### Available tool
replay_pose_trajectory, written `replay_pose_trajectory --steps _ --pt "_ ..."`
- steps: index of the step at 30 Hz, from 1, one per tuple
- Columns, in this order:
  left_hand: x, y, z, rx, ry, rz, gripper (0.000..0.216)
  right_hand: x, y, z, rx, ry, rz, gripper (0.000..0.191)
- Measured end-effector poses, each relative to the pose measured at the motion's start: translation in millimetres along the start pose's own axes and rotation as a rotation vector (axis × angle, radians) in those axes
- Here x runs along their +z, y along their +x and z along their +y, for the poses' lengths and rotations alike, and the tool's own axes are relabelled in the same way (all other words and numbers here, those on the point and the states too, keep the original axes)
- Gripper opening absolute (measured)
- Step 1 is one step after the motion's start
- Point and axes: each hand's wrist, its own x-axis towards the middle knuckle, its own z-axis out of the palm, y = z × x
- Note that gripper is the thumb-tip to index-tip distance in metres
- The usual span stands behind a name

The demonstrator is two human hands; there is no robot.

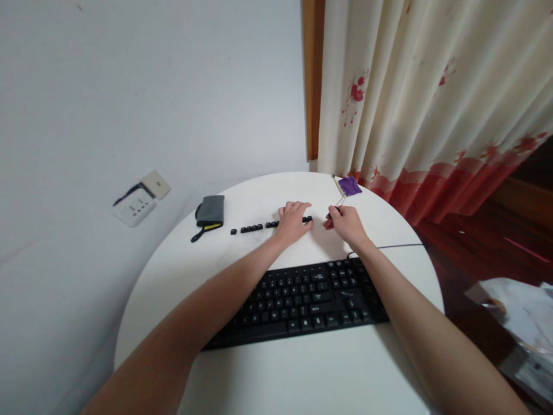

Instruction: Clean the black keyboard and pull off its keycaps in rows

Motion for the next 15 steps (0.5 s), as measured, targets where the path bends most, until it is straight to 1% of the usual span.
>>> replay_pose_trajectory --steps 6,15 --pt "3.7 2.4 -3.1 0.007 -0.103 -0.047 0.048 0.0 -1.4 -2.1 0.004 -0.003 -0.008 0.035" --pt "5.1 2.1 -4.1 0.005 -0.106 -0.058 0.048 0.7 -0.8 -2.1 0.005 -0.007 -0.010 0.035"
